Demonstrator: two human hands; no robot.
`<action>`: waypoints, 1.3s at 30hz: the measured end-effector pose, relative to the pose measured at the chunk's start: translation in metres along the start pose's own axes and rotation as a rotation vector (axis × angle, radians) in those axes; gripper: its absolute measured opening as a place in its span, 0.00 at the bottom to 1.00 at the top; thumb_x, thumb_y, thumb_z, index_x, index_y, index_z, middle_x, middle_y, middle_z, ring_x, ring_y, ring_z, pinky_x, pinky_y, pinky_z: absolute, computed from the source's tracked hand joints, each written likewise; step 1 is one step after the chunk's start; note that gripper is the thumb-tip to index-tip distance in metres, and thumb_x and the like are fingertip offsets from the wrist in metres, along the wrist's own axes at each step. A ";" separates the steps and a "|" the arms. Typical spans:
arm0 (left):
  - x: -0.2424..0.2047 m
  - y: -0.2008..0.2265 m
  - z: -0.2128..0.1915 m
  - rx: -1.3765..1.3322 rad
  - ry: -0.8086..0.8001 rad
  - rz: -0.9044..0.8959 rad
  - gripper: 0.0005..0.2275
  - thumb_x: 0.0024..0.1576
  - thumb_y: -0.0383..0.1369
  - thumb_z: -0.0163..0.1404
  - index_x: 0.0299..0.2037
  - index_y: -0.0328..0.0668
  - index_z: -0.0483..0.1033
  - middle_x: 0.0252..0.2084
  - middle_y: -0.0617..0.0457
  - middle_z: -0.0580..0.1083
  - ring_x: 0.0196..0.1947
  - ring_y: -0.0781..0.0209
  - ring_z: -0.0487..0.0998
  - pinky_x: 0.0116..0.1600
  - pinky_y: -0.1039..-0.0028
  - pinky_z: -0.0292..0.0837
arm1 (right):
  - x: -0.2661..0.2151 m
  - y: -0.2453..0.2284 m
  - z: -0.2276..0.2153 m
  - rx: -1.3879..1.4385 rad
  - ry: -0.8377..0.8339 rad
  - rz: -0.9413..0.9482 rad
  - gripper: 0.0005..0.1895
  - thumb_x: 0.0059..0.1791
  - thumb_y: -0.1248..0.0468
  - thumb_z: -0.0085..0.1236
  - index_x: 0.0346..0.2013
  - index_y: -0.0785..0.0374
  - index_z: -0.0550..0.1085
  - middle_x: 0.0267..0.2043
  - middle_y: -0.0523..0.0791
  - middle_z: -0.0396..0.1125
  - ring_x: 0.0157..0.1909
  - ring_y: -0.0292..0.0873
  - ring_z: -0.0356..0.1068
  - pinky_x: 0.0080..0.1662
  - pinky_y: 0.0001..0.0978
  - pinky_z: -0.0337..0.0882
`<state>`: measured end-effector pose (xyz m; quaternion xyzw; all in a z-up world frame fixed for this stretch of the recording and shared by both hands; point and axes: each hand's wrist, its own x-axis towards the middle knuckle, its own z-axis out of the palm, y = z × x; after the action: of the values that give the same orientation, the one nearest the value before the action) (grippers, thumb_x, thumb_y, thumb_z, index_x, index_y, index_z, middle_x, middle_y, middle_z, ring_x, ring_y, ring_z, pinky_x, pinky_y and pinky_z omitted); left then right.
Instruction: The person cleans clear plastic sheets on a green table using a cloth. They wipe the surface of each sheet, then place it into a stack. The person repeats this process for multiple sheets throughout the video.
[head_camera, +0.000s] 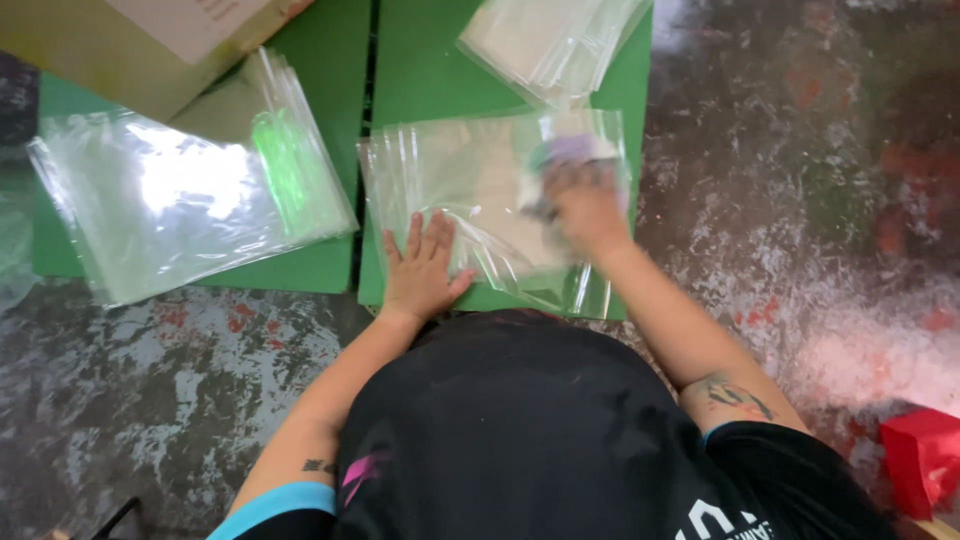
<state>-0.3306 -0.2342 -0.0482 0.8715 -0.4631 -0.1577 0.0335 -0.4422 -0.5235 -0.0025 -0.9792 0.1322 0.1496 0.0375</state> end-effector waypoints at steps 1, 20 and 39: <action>0.000 -0.001 0.001 -0.021 0.030 0.010 0.40 0.59 0.62 0.38 0.78 0.50 0.48 0.81 0.52 0.45 0.80 0.45 0.40 0.74 0.30 0.34 | -0.001 0.036 0.027 0.134 0.218 0.032 0.16 0.48 0.58 0.57 0.51 0.46 0.78 0.61 0.38 0.69 0.71 0.50 0.57 0.70 0.61 0.45; 0.016 0.029 -0.146 -1.590 0.503 -0.180 0.03 0.64 0.29 0.56 0.41 0.40 0.77 0.27 0.53 0.73 0.23 0.70 0.74 0.33 0.78 0.81 | -0.094 0.064 -0.087 1.759 1.222 0.362 0.16 0.56 0.52 0.51 0.51 0.59 0.70 0.44 0.48 0.76 0.46 0.43 0.80 0.53 0.36 0.83; 0.013 -0.033 -0.047 -1.831 -0.122 -0.662 0.36 0.59 0.69 0.24 0.53 0.45 0.66 0.42 0.40 0.78 0.31 0.40 0.82 0.37 0.46 0.80 | -0.021 -0.070 -0.048 0.957 0.892 -0.397 0.14 0.50 0.73 0.59 0.51 0.69 0.77 0.54 0.59 0.69 0.61 0.66 0.66 0.65 0.59 0.62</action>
<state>-0.2830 -0.2295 -0.0133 0.5847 0.1059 -0.5028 0.6278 -0.4292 -0.4559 0.0515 -0.8285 0.0046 -0.3527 0.4350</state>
